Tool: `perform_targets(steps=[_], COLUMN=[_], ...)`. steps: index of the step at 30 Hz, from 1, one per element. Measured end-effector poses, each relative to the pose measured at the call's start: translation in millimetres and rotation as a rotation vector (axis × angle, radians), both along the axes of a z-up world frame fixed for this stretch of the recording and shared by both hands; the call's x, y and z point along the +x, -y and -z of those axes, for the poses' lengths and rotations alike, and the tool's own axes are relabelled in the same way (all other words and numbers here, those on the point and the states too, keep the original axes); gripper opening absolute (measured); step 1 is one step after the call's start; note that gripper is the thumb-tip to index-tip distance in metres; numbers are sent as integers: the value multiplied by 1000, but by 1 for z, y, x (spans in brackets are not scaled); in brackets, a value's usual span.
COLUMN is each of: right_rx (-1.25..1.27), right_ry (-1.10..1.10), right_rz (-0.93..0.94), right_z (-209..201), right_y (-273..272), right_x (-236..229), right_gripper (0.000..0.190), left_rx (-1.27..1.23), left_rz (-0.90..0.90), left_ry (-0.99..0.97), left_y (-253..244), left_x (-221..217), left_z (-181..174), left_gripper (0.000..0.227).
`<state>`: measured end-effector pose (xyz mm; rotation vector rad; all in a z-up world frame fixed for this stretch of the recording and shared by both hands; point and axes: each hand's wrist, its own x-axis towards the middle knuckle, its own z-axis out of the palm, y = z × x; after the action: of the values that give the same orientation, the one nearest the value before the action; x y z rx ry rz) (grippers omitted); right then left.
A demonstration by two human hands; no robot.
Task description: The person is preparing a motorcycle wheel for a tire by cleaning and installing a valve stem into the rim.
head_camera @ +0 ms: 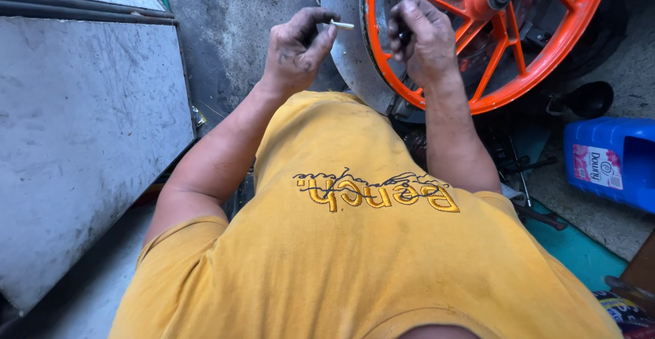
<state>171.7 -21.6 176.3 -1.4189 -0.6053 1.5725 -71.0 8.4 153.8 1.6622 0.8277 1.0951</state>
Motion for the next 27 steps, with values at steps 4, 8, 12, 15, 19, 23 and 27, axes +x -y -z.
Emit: perform_targets(steps=[4, 8, 12, 15, 19, 23, 27], right_rx=[-93, -146, -147, -76, -80, -55, -53], right_ry=[-178, -343, -295, -319, -282, -334, -369], right_rz=[141, 202, 156, 135, 66, -20, -28], right_z=[12, 15, 7, 31, 33, 35, 34], right_y=[1, 8, 22, 35, 39, 39, 38], right_x=[-2, -3, -2, 6, 11, 13, 11], right_gripper=[23, 16, 32, 45, 27, 27, 27], left_rx=[-121, -343, -485, -524, -505, -542, -526], left_rz=[134, 104, 52, 21, 36, 48, 53], left_ry=[-26, 22, -23, -76, -60, -46, -66], left_y=[14, 23, 17, 13, 11, 9, 7], left_x=[16, 32, 32, 29, 30, 34, 33], left_z=[21, 25, 34, 32, 35, 35, 33], left_gripper=[15, 17, 20, 17, 17, 19, 22])
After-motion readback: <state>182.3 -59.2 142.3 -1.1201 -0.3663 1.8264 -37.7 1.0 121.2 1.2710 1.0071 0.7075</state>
